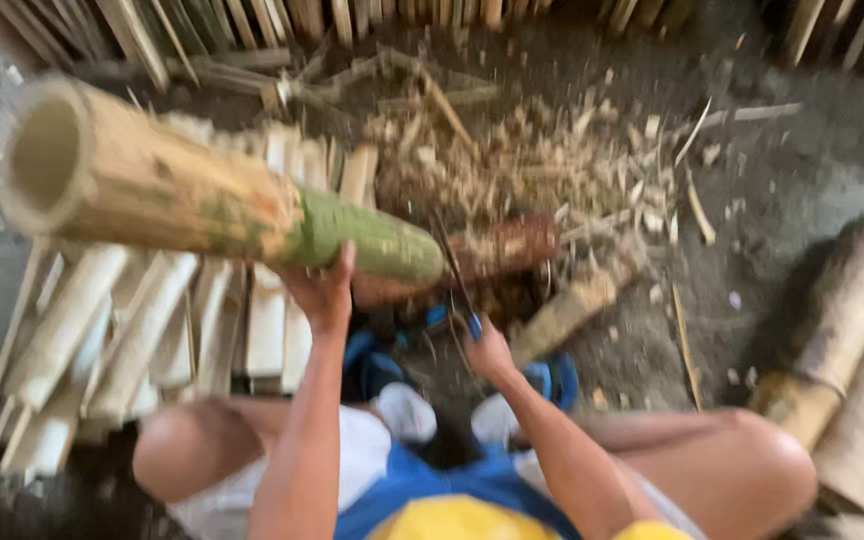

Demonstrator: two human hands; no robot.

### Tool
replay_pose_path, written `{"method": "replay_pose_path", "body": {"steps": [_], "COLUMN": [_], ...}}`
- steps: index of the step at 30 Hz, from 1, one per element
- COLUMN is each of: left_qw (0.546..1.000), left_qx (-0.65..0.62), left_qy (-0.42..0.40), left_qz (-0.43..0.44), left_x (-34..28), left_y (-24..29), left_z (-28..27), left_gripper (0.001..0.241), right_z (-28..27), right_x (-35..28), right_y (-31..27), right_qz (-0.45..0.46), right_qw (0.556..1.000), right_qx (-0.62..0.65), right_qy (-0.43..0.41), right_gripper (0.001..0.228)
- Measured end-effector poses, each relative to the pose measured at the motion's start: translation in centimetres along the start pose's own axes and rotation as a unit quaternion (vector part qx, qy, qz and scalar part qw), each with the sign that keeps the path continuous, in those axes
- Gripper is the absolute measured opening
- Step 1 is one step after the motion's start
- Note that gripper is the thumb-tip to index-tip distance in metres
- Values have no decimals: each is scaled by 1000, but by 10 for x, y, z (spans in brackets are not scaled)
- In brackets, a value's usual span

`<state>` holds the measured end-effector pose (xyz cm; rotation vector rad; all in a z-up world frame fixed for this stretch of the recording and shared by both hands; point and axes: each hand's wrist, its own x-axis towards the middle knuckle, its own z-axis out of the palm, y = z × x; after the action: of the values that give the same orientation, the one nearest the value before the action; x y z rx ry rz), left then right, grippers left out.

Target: The person sits on the ground and uses a knife and a wooden mallet to split a large bamboo pole into smaller strips. They repeatedly position the bamboo, strike the knife with the mallet, and separate the resulting pieces.

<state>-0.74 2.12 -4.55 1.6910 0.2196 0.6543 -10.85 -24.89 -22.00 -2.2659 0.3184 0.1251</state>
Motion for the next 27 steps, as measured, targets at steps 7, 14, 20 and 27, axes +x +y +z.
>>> {"method": "replay_pose_path", "body": {"steps": [7, 14, 20, 27], "left_qw": [975, 977, 979, 985], "left_qx": [-155, -105, -148, -106], "left_qy": [-137, -165, -132, -137], "left_qz": [-78, -88, -48, -18], "left_x": [5, 16, 14, -6], "left_y": [7, 14, 26, 37], "left_z": [-28, -36, -12, -15], "left_gripper": [91, 80, 104, 102], "right_z": [-55, -37, -41, -34], "right_x": [-3, -7, 14, 1], "right_y": [-75, -71, -39, -9], "right_qz": [2, -14, -21, -24], "right_qw": [994, 996, 995, 998], "right_qx": [-61, -58, -70, -54], "right_qy": [-94, -61, -66, -37], "right_gripper": [35, 35, 34, 46]}}
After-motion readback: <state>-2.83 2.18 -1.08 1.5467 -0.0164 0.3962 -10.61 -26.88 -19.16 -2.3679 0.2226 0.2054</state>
